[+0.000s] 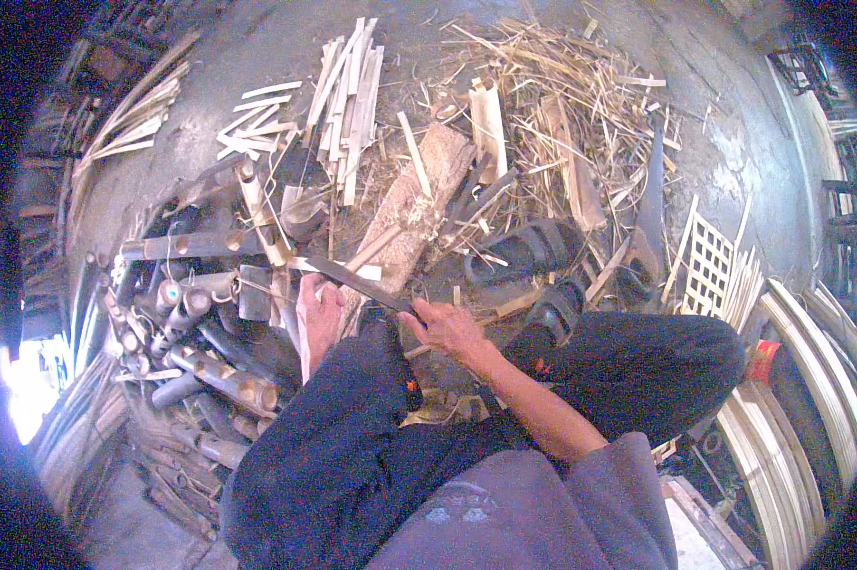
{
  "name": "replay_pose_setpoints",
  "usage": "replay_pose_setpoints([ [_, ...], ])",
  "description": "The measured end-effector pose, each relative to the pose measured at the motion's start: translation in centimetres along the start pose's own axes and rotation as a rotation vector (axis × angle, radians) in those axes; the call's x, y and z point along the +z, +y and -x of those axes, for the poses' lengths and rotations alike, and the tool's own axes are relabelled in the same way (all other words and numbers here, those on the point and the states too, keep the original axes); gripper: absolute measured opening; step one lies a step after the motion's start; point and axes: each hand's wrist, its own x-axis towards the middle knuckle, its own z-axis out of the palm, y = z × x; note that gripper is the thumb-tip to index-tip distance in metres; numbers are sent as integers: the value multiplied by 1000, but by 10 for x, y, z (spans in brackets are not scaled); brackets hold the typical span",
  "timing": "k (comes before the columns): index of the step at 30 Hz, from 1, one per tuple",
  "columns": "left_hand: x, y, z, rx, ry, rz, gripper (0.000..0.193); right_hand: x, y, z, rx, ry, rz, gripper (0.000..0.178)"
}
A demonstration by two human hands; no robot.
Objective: The person sits on the floor and uses a knife to shave thin strips from a small piece of wood. The person repeatedly holds the wood and shaves it, then drops the shavings onto the floor.
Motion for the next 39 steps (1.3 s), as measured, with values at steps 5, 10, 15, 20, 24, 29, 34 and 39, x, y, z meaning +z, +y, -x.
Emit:
replay_pose_setpoints([
  [5, -2, 0, 2, -128, -36, 108, 26, -9, 45, -31, 254, 46, 140, 59],
  [10, -5, -22, 26, -196, 229, 676, 32, -18, 50, -33, 216, 13, 52, 56],
  [15, -21, 9, -86, 146, 538, 1102, 38, 4, 62, -24, 271, 74, -28, 52],
  [20, -53, 1, -187, -147, 303, 891, 46, 17, 55, -22, 274, 13, -11, 56],
  [24, 0, -32, -153, 8, 270, 148, 40, 9, 63, -19, 262, 21, -15, 54],
  [29, 39, -125, -77, -306, 401, -43, 43, 5, 54, -18, 230, 37, -3, 55],
  [34, 47, -195, -80, -675, 136, 639, 38, 15, 57, -22, 233, 34, 18, 59],
  [39, 59, -156, -94, -663, 226, 1174, 13, 14, 60, -20, 308, 20, -14, 59],
])
